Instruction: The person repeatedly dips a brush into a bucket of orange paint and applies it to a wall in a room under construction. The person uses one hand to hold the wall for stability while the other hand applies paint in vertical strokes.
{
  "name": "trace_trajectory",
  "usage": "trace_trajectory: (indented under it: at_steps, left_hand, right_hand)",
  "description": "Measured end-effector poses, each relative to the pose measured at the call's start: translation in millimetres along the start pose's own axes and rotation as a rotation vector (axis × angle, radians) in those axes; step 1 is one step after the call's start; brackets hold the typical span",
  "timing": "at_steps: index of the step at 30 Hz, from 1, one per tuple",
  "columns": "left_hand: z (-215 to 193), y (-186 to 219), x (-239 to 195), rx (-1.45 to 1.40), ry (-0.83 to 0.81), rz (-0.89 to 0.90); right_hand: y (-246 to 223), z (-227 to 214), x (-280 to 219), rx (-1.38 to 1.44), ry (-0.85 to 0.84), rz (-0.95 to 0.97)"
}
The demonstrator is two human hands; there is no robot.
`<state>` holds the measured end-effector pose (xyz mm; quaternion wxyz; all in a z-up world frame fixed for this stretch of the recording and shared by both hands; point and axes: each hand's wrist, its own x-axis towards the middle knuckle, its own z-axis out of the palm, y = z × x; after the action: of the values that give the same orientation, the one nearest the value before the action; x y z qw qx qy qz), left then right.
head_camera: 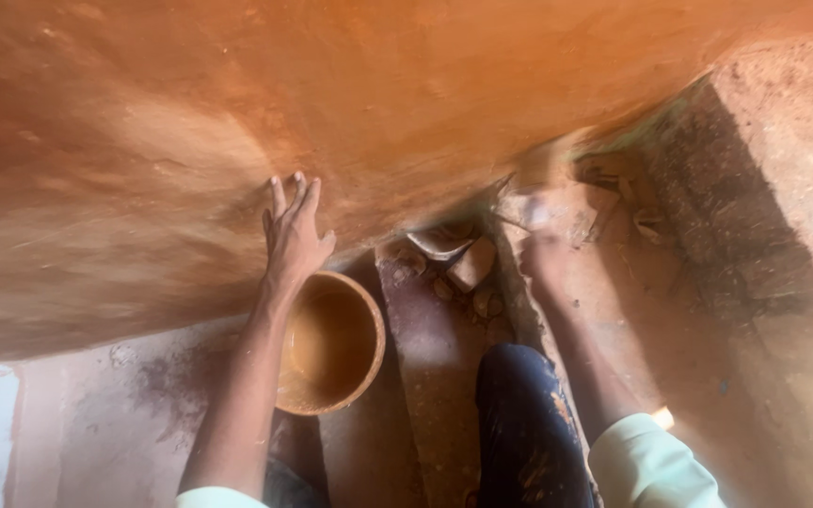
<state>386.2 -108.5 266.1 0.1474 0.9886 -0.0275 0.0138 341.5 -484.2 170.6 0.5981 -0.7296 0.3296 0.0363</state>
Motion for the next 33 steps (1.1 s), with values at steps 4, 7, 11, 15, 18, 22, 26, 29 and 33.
trace_trajectory:
  at_steps: [4,7,11,15,18,22,26,29,33]
  left_hand:
    - [1,-12,-8,-0.032,0.033,0.035]
    - [4,-28,-23,-0.028,0.155,0.13]
    - [17,-51,-62,-0.046,0.104,0.07]
    - [23,-65,-75,-0.07,0.114,0.062]
    - [28,-69,-85,-0.109,0.142,0.063]
    - [30,-67,-86,-0.116,0.115,0.058]
    - [30,-70,-100,-0.165,0.162,0.06]
    - [27,-73,-106,-0.184,0.191,0.067]
    - [20,-81,-111,-0.168,0.163,0.031]
  right_hand:
    - [24,51,-51,-0.126,-0.376,-0.038]
    - [34,74,-73,-0.198,-0.446,-0.246]
    - [22,97,-96,0.028,-0.502,-0.006]
    - [-23,84,-115,-0.173,-0.435,-0.195]
    - [-39,59,-129,-0.021,-0.226,-0.609]
    - [-34,64,-102,0.167,-0.232,-0.939]
    - [36,132,-41,-0.32,-0.143,-0.831]
    - [104,162,-13,-0.763,-0.262,-0.703]
    - [121,152,-34,-0.67,-0.164,-0.794]
